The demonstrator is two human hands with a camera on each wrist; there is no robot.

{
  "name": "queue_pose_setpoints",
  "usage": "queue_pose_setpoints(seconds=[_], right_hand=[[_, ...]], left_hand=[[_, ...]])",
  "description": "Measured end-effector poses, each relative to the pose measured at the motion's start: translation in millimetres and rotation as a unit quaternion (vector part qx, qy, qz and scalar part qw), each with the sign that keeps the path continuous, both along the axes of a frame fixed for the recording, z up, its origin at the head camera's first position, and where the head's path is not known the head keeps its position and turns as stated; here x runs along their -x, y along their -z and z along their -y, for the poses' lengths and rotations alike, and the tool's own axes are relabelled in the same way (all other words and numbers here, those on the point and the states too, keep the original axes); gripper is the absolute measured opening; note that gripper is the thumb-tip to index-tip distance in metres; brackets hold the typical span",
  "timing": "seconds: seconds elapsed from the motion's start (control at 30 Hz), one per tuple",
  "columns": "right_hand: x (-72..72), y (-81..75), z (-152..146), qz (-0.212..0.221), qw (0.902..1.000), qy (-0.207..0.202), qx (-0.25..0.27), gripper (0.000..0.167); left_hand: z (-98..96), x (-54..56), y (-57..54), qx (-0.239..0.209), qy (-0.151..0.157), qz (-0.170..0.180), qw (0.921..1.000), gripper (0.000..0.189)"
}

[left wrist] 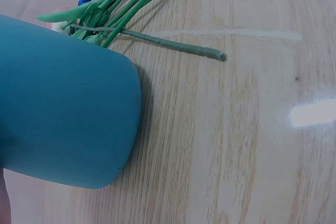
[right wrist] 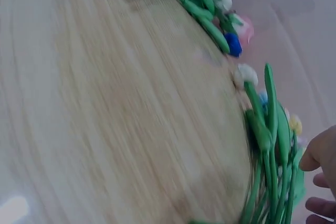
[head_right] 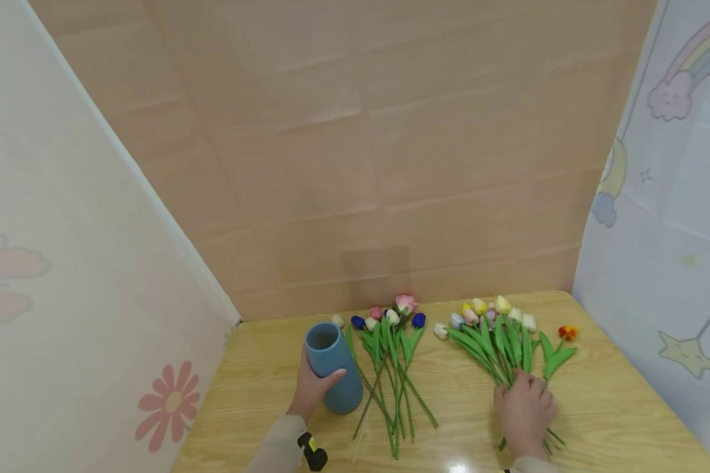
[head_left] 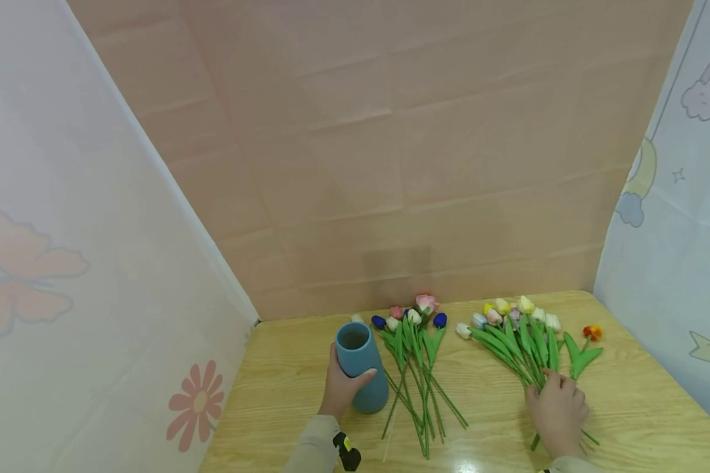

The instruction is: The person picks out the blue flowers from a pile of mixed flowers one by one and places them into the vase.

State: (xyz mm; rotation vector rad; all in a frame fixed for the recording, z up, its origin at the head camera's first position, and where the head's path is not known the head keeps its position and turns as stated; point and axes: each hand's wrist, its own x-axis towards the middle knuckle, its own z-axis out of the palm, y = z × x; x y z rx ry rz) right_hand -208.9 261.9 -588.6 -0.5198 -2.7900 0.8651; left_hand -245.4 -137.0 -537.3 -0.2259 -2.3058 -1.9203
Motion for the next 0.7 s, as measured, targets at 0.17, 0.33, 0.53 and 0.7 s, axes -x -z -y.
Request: queue_pose_setpoints(seconds=[0.17, 0.33, 0.53, 0.7], right_hand=[[0.4, -2.6, 28.8, -0.034, 0.9992, -0.02, 0.011, 0.055], [-0.2, -5.1, 61.6, -0.056, 0.9958, -0.072, -0.004, 0.051], [1.4, -9.4, 100.6, -0.097, 0.9888, -0.113, -0.009, 0.047], [3.0, -11.6, 130.8, -0.143, 0.9774, -0.154, -0.022, 0.04]], left_hand=[[-0.6, 0.0, 0.6, 0.003, -0.002, 0.004, 1.0, 0.088], [-1.2, -0.1, 0.8, 0.003, -0.005, 0.009, 0.9999, 0.089], [-0.9, 0.0, -0.3, 0.004, -0.005, 0.007, 1.0, 0.089], [0.1, -0.8, -1.3, 0.003, -0.004, 0.006, 1.0, 0.088]])
